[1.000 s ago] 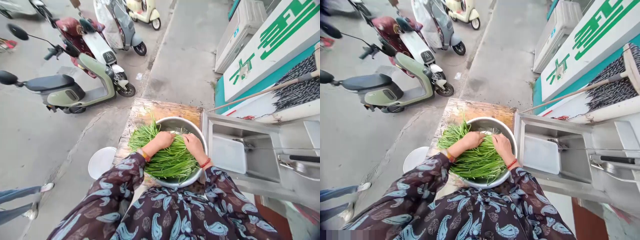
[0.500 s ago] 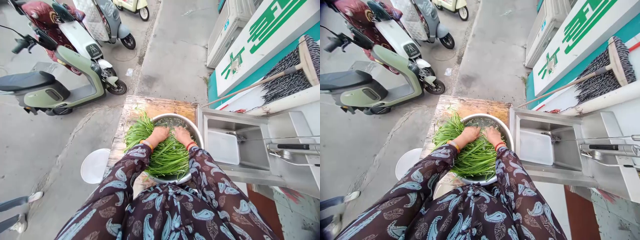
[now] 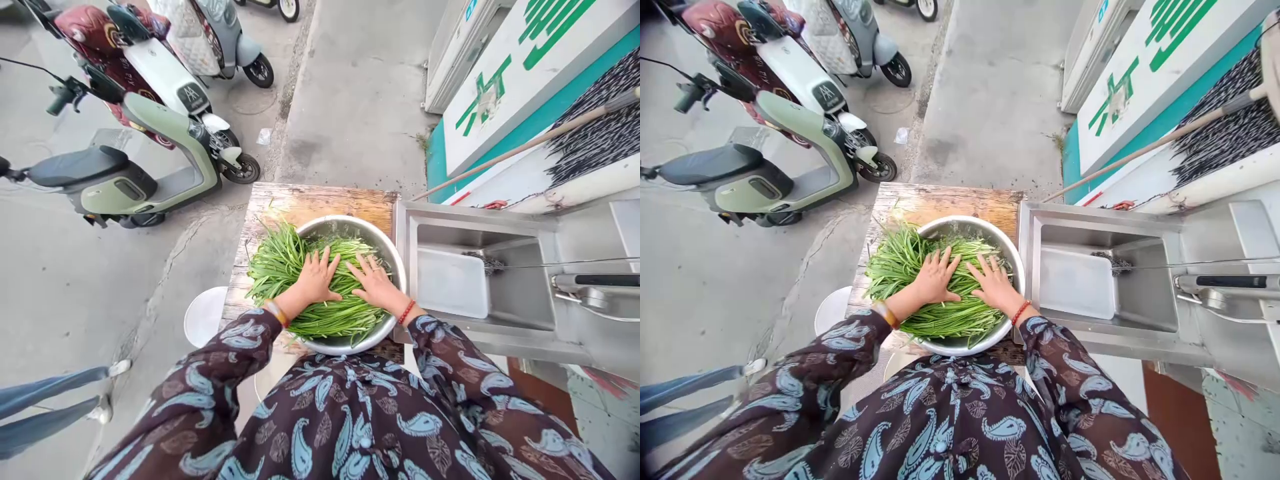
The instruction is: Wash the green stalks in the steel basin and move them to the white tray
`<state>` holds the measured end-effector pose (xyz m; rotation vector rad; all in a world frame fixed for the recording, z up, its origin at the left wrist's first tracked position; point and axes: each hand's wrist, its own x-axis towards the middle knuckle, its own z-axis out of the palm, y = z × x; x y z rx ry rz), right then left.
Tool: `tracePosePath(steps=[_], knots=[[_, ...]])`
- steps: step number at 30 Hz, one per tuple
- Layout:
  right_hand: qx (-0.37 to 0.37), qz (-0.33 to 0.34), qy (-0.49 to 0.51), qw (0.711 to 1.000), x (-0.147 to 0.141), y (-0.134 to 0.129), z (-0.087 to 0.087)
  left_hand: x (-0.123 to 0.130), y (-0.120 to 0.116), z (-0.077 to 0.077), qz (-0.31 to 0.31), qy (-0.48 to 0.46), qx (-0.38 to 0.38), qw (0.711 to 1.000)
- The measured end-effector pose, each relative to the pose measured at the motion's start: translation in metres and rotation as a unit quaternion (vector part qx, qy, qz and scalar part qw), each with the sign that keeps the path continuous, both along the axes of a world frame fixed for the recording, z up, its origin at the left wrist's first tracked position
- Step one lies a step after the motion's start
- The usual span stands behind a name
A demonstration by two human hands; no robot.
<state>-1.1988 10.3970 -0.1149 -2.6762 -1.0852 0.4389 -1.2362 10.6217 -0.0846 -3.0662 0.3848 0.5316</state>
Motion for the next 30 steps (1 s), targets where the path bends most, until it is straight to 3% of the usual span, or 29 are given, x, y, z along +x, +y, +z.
tracePosePath(steps=[3,5,9,11,13,16,19,25,30], knots=[[-0.016,-0.049,0.018,0.998,0.005,0.021,-0.017,0.022,-0.001,-0.015,0.009,-0.009,0.032,0.999],[0.000,-0.066,0.047,0.997,0.020,0.026,-0.014,0.043,0.005,-0.016,0.006,0.004,0.032,0.999],[0.143,-0.082,0.061,0.984,0.040,0.000,0.013,0.068,0.017,0.000,0.034,0.062,0.015,0.997],[0.225,-0.136,0.023,0.965,0.033,-0.021,0.025,0.070,0.020,0.010,0.045,0.076,0.009,0.996],[0.253,-0.187,0.017,0.949,0.016,-0.035,0.030,0.068,0.019,0.020,0.036,0.057,0.008,0.998],[0.191,-0.162,0.048,0.967,-0.012,-0.029,0.029,0.069,0.010,0.033,0.004,0.000,-0.006,1.000],[0.086,-0.114,-0.002,0.990,-0.025,-0.004,0.028,0.078,-0.007,0.037,0.018,-0.017,-0.009,1.000],[0.035,-0.087,-0.068,0.993,-0.023,0.036,0.033,0.090,-0.020,0.005,0.102,0.028,0.040,0.994],[0.033,-0.046,-0.019,0.998,-0.053,0.016,0.022,0.092,-0.006,-0.020,0.069,0.092,0.035,0.993]])
